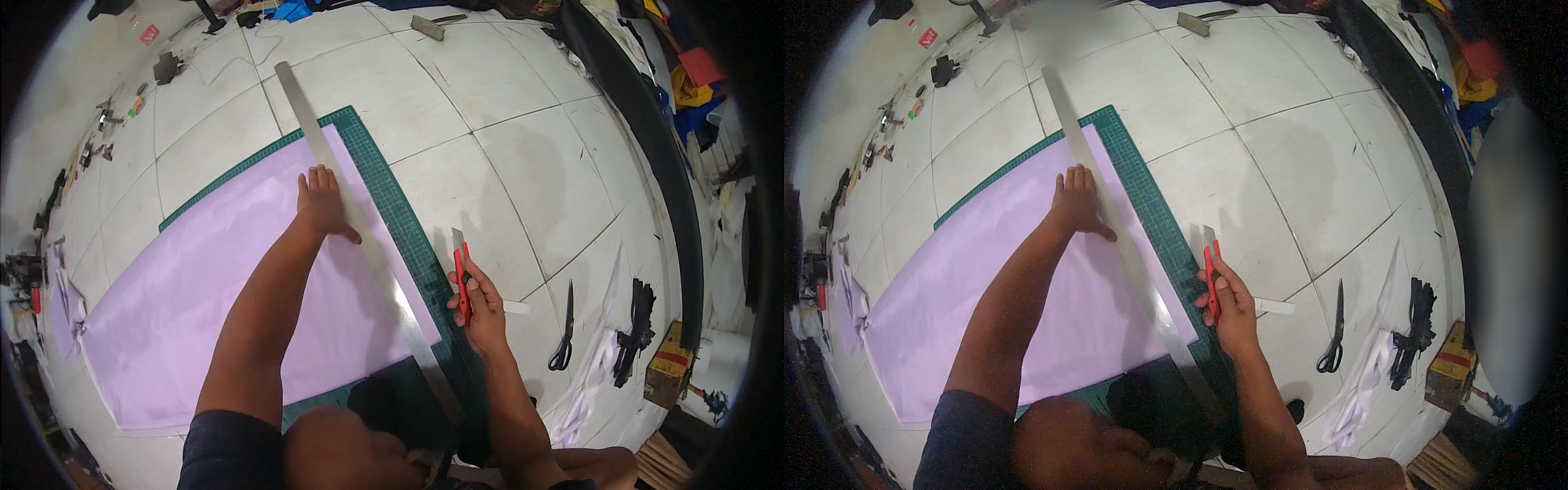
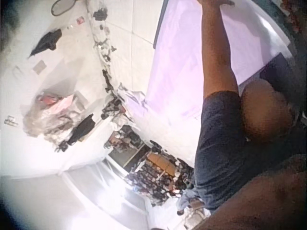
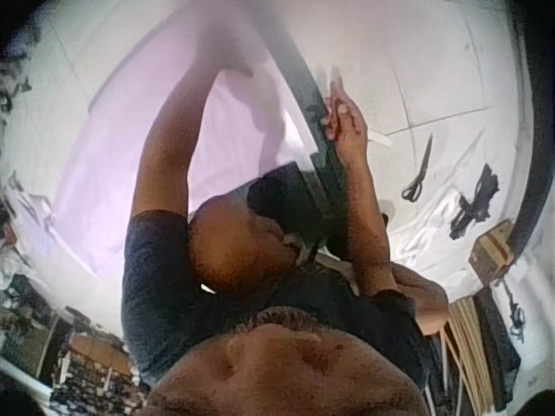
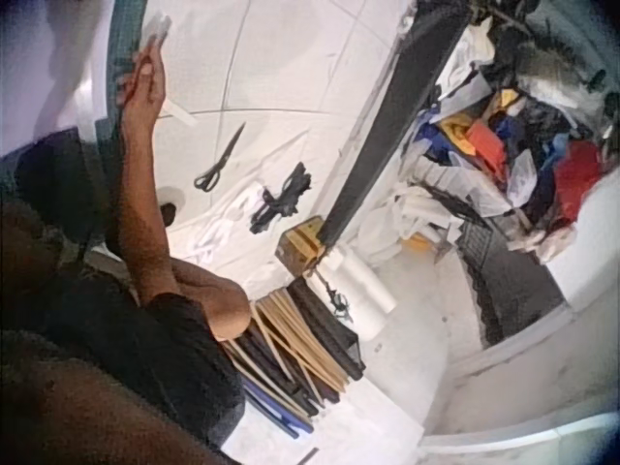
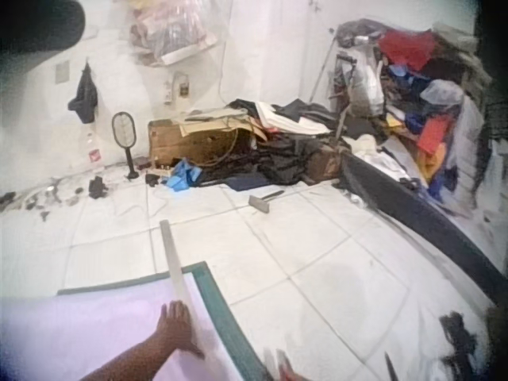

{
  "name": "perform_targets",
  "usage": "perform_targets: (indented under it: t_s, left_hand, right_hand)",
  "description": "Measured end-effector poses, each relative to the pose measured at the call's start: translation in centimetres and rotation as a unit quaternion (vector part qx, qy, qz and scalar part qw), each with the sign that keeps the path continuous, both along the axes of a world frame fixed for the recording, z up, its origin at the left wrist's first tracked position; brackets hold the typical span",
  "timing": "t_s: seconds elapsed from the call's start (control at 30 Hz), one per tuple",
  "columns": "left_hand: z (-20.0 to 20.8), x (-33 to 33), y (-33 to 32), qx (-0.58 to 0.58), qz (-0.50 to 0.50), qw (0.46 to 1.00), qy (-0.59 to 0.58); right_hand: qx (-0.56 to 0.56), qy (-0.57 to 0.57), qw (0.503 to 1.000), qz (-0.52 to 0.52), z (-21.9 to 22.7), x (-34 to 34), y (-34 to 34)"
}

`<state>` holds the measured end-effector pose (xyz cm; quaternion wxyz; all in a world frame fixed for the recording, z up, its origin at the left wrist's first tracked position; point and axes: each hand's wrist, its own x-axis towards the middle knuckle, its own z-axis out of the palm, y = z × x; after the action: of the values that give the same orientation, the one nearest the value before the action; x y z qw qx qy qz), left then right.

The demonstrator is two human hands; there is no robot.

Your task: The person marks a piece of purple fabric with a pen using a metal ruler as a guide, and then cuts strips from the fabric with a utility knife.

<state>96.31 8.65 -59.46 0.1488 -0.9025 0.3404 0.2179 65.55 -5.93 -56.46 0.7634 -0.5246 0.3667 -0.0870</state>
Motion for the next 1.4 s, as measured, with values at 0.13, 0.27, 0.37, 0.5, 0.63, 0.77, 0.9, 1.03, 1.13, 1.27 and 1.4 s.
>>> perform_targets:
  t_s: [0.13, 0.27, 0.37, 0.5, 0.63, 0.77, 0.9, 1.03, 1.13, 1.27, 1.4]
  left_hand:
    - [-0.1, -0.1, 0.1, 0.030, 0.016, 0.999, 0.008]
    - [-0.2, 0.1, -0.1, 0.025, 0.019, 0.999, 0.016]
    - [-0.4, 0.0, -0.1, 0.017, 0.016, 1.000, 0.007]
    - [0.3, 0.0, -0.3, 0.021, 0.023, 0.999, 0.011]
    - [-0.2, 0.1, 0.0, 0.013, 0.022, 1.000, 0.010]
    - [-0.4, 0.3, 0.2, 0.006, 0.021, 1.000, 0.010]
    - [0.0, 0.3, 0.1, 0.020, 0.015, 1.000, 0.013]
    - [0.2, -0.1, -0.1, 0.031, 0.010, 0.999, 0.004]
    - [0.4, 0.1, -0.3, 0.045, 0.008, 0.999, 0.000]
    - [0.5, 0.1, -0.6, 0.037, -0.003, 0.999, 0.002]
    - [0.7, -0.1, 0.0, 0.039, -0.007, 0.999, -0.005]
  right_hand:
    - [0.058, -0.011, 0.998, 0.003, 0.8, -0.1, 0.8]
    - [0.089, 0.009, 0.996, -0.017, -0.8, -1.3, -0.4]
    - [0.044, 0.086, 0.995, -0.011, -0.7, -1.8, -0.5]
    - [0.033, 0.134, 0.988, -0.072, -2.0, -2.3, -0.4]
    - [0.051, 0.059, 0.993, -0.087, -2.4, -2.4, 0.4]
    - [0.046, 0.014, 0.998, -0.046, -2.3, -1.7, 1.1]
    - [0.108, 0.050, 0.993, -0.011, -0.6, 0.6, 1.5]
    - [0.002, 0.058, 0.996, 0.069, 0.0, 3.7, 1.3]
    - [-0.085, 0.064, 0.992, 0.068, -0.4, 6.0, 2.2]
    - [-0.121, 0.049, 0.990, 0.047, -1.6, 6.7, 2.0]
    - [-0.203, 0.074, 0.975, 0.045, -0.6, 6.4, 2.6]
